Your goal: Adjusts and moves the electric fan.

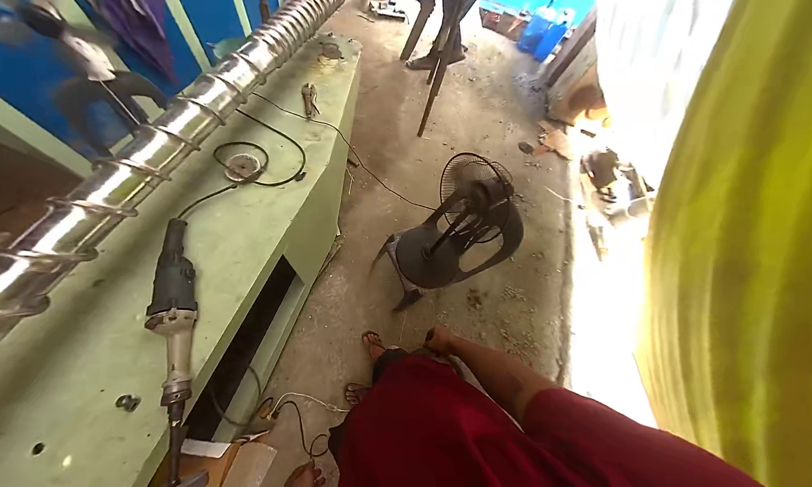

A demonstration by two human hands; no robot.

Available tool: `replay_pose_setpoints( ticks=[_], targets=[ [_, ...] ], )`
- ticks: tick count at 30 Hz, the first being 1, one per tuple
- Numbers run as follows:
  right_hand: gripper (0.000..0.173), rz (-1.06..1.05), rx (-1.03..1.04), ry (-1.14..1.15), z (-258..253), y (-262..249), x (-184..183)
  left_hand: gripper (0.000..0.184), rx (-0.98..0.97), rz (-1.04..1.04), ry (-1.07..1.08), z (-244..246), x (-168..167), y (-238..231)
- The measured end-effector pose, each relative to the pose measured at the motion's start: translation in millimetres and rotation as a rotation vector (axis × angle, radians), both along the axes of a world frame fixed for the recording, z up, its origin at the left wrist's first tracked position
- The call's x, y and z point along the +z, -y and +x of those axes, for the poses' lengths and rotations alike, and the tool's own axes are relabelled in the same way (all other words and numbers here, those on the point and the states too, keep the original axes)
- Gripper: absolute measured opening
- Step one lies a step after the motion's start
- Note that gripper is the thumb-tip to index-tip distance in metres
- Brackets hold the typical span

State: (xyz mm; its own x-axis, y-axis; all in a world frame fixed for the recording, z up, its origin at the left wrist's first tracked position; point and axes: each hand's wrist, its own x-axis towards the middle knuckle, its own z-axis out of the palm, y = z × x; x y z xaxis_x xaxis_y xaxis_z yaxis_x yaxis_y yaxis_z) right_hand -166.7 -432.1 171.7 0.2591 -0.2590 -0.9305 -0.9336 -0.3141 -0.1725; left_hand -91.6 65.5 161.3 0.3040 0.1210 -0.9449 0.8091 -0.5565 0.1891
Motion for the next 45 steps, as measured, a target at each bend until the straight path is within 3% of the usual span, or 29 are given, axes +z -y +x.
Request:
replay_pose_setpoints(
  ticks=[4,10,16,20,24,26,28,30,33,38,42,45],
  targets=[
    [0.043,-0.022,-0.144,-0.002,-36,24,7,0.043,0.099,-0.036,0.1,37,-2,5],
    [0.043,-0.005,-0.297,0.027,-60,91,28,0.04,0.2,-0.025,0.233,78,13,56],
    [0.043,-0.177,-0.424,0.072,-117,247,49,0.037,0.186,0.043,0.193,45,11,139],
    [0.043,-0.416,-0.592,0.268,-146,383,58,0.039,0.223,0.094,0.147,-5,-3,223],
    [0.051,-0.458,-0.565,0.41,-132,514,57,0.038,0.347,0.151,0.145,-70,1,352],
    [0.061,-0.376,-0.565,0.397,-119,552,57,0.039,0.161,0.162,0.147,-96,15,419],
    [0.069,-0.236,-0.53,0.409,-98,583,51,0.043,-0.179,0.219,0.141,-111,31,483],
    [0.071,-0.116,-0.491,0.439,-71,602,36,0.052,-0.315,0.269,0.14,-119,39,527],
    [0.068,-0.042,-0.423,0.44,-53,608,18,0.047,-0.168,0.251,0.177,-140,44,547],
    [0.055,-0.131,-0.348,0.486,-31,595,1,0.033,-0.008,0.143,0.207,-155,45,539],
    [0.053,-0.183,-0.3,0.394,-31,598,2,0.035,0.02,0.096,0.135,-173,18,545],
    [0.056,-0.138,-0.258,0.33,-28,601,3,0.037,-0.039,0.028,0.084,-168,-19,554]
  ],
)
